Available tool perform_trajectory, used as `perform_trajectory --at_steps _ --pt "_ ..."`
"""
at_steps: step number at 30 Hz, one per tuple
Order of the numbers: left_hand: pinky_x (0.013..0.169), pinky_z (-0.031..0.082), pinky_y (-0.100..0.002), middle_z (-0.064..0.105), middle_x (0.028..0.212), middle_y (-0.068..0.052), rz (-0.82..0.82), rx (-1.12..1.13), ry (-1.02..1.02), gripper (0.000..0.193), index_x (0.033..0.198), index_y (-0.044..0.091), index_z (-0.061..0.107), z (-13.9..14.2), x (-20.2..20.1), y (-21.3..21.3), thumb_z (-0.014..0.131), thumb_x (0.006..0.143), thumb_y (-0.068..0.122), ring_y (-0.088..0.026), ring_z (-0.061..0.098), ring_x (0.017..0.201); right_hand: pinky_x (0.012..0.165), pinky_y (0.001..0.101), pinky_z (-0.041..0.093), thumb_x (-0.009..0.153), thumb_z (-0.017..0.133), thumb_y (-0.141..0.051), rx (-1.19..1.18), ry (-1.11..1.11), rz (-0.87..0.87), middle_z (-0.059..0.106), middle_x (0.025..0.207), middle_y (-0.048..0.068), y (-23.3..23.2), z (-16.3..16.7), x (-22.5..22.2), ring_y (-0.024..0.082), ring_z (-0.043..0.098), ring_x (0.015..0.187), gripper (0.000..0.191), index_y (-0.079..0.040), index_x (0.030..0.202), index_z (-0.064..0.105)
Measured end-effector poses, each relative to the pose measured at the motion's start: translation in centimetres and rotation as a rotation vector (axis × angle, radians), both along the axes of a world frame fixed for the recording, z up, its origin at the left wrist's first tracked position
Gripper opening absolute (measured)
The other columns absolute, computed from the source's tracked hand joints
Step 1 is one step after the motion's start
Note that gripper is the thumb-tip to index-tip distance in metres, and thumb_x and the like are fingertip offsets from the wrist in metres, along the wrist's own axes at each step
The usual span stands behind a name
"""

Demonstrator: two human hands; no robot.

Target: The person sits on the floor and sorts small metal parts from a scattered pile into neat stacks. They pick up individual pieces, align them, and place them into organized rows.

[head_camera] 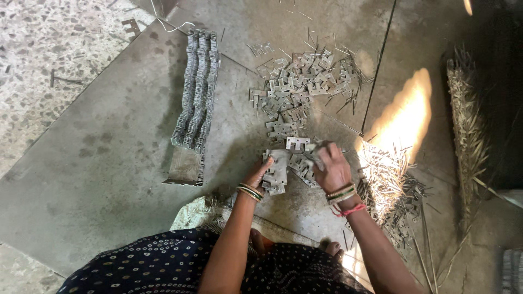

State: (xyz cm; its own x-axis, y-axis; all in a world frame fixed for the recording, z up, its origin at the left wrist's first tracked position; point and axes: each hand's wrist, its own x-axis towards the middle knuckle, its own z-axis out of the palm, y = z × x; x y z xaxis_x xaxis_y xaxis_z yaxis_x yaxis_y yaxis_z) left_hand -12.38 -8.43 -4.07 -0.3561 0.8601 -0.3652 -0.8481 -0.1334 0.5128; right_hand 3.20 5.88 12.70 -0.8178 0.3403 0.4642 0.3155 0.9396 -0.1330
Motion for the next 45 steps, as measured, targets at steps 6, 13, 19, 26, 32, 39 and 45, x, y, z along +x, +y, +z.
perform_trajectory --at_steps 6,13,19,26,32,39,45 --pt "0.083 0.057 -0.038 0.068 0.115 0.0 -0.031 -0.014 0.041 0.063 0.132 0.013 0.062 0.0 0.0 -0.3 0.086 0.078 0.033 -0.015 0.065 0.101 0.083 0.0536 0.058 0.094 0.073 -0.043 -0.461 -0.644 -0.736 0.073 0.099 0.025 2.6 -6.9 0.8 0.044 0.071 0.096 0.058 -0.007 0.133 0.05" --pt "0.09 0.055 -0.039 0.069 0.123 -0.002 0.022 -0.018 -0.057 0.07 0.137 0.012 0.06 -0.1 -0.2 -0.1 0.084 0.079 0.04 -0.018 0.065 0.108 0.085 0.0447 0.059 0.076 0.086 -0.019 -0.73 -0.249 -0.684 0.075 0.106 0.022 6.1 -11.8 5.8 0.037 0.074 0.096 0.054 -0.001 0.12 0.063" --pt "0.088 0.056 -0.04 0.066 0.122 -0.003 0.023 0.011 -0.007 0.072 0.139 0.012 0.057 -0.4 -0.1 0.3 0.084 0.079 0.041 -0.018 0.064 0.106 0.065 0.038 0.064 0.078 0.076 -0.001 -1.333 0.008 -0.459 0.076 0.104 0.016 6.8 -6.5 5.1 0.03 0.074 0.085 0.041 0.001 0.118 0.07" --pt "0.09 0.057 -0.037 0.067 0.125 -0.001 0.006 0.052 0.018 0.07 0.141 0.011 0.055 0.5 -0.1 0.2 0.081 0.082 0.037 -0.016 0.065 0.109 0.078 0.0424 0.062 0.078 0.082 -0.028 -0.939 -0.218 -0.494 0.077 0.099 0.019 3.8 -4.2 1.1 0.034 0.077 0.09 0.035 -0.006 0.105 0.075" --pt "0.091 0.055 -0.034 0.066 0.126 0.0 0.03 0.071 0.021 0.069 0.143 0.011 0.055 1.5 0.2 -0.2 0.081 0.083 0.032 -0.014 0.063 0.11 0.09 0.0504 0.057 0.081 0.08 -0.05 -0.551 -0.483 -0.754 0.074 0.104 0.026 2.2 -8.7 2.4 0.043 0.071 0.103 0.05 -0.003 0.099 0.078" --pt "0.088 0.055 -0.036 0.065 0.124 0.0 0.037 0.111 -0.029 0.074 0.144 0.011 0.053 2.4 0.1 0.0 0.082 0.082 0.036 -0.016 0.063 0.107 0.086 0.0506 0.058 0.075 0.084 -0.033 -0.429 -0.622 -0.761 0.073 0.099 0.026 4.7 -7.2 3.7 0.042 0.071 0.097 0.037 -0.003 0.096 0.078" --pt "0.091 0.056 -0.036 0.066 0.125 -0.001 0.039 0.051 0.034 0.074 0.142 0.01 0.053 1.9 0.3 0.4 0.084 0.08 0.034 -0.015 0.064 0.11 0.063 0.0361 0.062 0.083 0.073 -0.005 -0.997 -0.326 -0.473 0.079 0.09 0.026 6.0 -1.3 3.6 0.029 0.074 0.07 0.021 0.008 0.097 0.077"
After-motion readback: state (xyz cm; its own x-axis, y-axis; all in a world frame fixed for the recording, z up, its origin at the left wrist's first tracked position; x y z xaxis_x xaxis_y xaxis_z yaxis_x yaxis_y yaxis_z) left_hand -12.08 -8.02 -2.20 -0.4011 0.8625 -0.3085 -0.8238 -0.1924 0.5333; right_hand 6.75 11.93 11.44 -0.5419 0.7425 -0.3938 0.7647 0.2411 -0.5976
